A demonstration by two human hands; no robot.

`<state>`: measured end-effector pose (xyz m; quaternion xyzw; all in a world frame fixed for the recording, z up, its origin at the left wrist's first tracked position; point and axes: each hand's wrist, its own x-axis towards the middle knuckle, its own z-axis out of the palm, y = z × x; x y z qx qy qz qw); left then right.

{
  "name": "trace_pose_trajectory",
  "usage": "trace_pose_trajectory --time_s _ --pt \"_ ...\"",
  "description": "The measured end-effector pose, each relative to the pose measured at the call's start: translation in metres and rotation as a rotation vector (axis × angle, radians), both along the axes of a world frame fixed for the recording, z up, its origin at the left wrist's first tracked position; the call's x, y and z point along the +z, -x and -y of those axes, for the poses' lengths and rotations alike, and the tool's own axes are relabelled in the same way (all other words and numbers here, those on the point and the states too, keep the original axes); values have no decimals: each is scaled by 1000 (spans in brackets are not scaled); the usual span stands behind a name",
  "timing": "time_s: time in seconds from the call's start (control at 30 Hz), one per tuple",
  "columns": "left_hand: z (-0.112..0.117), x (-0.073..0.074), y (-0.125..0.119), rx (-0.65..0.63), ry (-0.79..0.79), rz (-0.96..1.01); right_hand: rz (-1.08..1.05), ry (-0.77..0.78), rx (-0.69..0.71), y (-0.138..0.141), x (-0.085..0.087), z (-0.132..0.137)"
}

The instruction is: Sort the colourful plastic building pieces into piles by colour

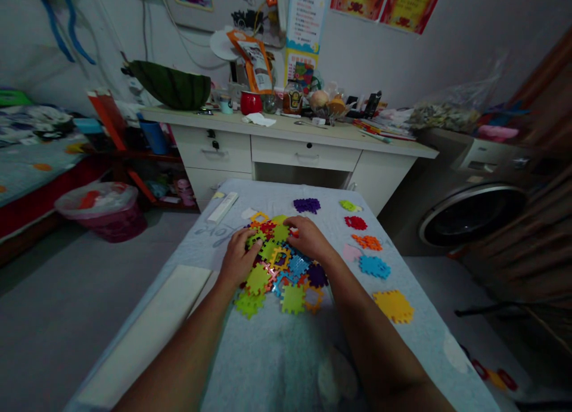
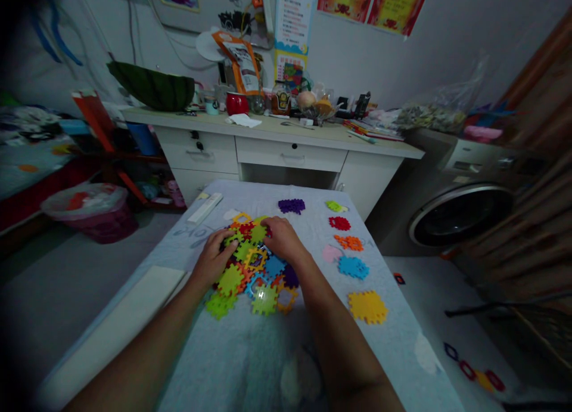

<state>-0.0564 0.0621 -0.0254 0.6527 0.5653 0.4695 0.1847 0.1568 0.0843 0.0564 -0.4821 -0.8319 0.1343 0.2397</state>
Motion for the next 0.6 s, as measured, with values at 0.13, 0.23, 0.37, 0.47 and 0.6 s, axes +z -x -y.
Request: trace_pose_trajectory --time_s 0.13,0.23,0.37,0.47,0.6 --pt "0 0 0 3 -1 4 -122 -6 -44 -16 3 -7" --pt "0 -1 0 5 8 3 -191 -2 -84 -32 2 -13" --pt "-2 -3 1 2 1 -7 -335 27 -192 -56 -3 -22" --pt "-3 -4 1 -3 -6 -3 -545 50 -295 -77 -5 -35" --pt "-2 -4 1 -3 -6 -1 -803 -11 -484 -110 -5 -67"
